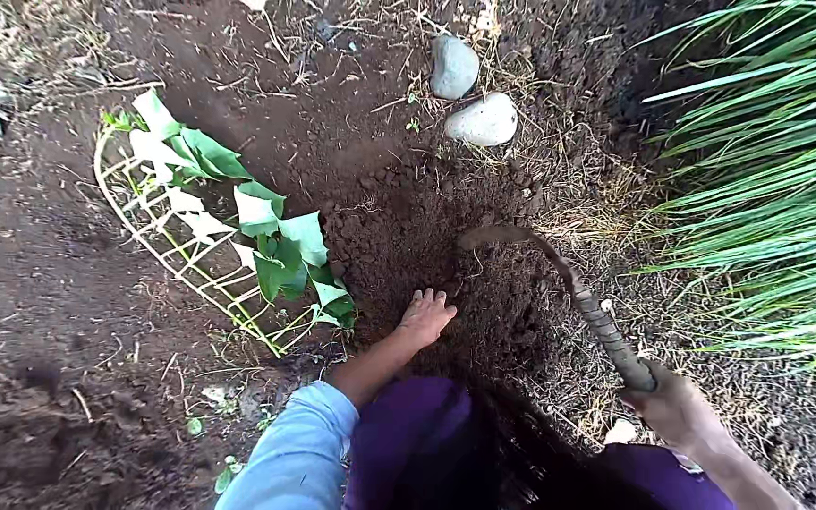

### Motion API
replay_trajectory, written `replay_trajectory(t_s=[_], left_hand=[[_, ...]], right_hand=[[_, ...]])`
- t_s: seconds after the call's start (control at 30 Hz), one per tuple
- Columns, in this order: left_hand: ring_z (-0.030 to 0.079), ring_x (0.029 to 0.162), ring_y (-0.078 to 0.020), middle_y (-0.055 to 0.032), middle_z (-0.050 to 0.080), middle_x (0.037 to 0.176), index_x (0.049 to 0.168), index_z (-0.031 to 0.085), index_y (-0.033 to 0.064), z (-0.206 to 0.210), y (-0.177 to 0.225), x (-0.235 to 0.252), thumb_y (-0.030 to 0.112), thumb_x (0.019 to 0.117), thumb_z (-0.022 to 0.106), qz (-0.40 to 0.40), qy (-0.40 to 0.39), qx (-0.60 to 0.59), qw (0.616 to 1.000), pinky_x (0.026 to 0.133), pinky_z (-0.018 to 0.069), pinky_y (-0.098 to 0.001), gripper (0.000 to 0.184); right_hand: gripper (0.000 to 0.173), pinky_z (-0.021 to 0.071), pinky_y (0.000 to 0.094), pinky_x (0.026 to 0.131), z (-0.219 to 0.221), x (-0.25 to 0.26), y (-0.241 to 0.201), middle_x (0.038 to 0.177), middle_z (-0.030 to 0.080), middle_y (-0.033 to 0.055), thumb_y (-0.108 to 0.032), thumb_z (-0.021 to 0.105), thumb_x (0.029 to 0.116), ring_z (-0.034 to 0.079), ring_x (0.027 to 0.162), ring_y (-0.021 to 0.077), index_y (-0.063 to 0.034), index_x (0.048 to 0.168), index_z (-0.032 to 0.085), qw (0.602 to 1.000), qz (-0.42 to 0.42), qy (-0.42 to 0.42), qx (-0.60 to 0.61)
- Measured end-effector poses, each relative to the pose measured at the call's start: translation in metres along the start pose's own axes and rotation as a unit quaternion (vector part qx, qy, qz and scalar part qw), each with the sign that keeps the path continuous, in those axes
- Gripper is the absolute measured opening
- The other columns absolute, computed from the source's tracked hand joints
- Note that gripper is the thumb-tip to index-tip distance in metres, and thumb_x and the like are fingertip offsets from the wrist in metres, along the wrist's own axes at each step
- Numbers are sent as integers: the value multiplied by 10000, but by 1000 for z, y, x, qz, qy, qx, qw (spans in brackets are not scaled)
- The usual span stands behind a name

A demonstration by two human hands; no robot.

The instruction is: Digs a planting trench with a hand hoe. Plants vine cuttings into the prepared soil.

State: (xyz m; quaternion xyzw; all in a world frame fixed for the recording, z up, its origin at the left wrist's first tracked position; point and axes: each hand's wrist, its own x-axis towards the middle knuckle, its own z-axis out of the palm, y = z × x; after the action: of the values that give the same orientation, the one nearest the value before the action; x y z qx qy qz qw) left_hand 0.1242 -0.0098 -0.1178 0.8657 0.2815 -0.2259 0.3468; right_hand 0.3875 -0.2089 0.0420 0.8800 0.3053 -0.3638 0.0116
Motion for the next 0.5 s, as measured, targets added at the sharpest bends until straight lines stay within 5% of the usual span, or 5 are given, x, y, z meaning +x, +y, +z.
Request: replay_trajectory(t_s=[0.07, 0.13, 0.3, 0.43, 0.5], left_hand=[[485, 1338, -527, -323, 524, 1431, 1437, 577, 109, 0, 0, -6, -37, 953, 609, 4, 18, -15, 1000, 1092, 389, -659, 507], [535, 1306, -495, -307, 577, 1375, 1448, 565, 88, -3, -2, -15, 22, 1020, 535, 2, 39, -21, 999, 1086, 416, -623, 433], [654, 1179, -395, -233, 712, 1164, 1290, 648, 7, -5, -30, -42, 130, 1042, 553, 35, 126, 9, 991, 1126, 393, -552, 292], [387, 1478, -373, -160, 437, 1591, 1452, 599, 172, -20, -43, -43, 609, 898, 703, -20, 109, 6, 994, 1233, 129, -667, 714], [313, 1531, -363, -154, 387, 1633, 1488, 551, 110, -38, -48, -27, 681, 910, 636, -49, 130, -19, 990, 1237, 96, -682, 817]], right_hand=[[251, 480, 377, 482, 24, 5, -30, 679, 555, 68, -28, 696, 850, 533, 502, 168, 6, 1080, 602, 989, -13, 20, 143], [216, 469, 297, 442, 54, 9, -45, 634, 534, 20, -12, 670, 839, 509, 452, 111, -3, 1029, 568, 975, 3, -25, 222], [326, 513, 618, 762, 57, 16, 14, 913, 665, 232, -64, 752, 870, 656, 849, 394, 25, 1161, 636, 986, 18, -150, -67], [397, 491, 740, 785, 3, 9, 22, 977, 691, 305, -103, 769, 869, 669, 933, 516, -11, 1237, 652, 985, 1, -96, -141], [388, 483, 739, 768, -6, -2, 19, 958, 685, 309, -88, 772, 858, 666, 905, 510, 6, 1216, 656, 990, -4, -74, -123]])
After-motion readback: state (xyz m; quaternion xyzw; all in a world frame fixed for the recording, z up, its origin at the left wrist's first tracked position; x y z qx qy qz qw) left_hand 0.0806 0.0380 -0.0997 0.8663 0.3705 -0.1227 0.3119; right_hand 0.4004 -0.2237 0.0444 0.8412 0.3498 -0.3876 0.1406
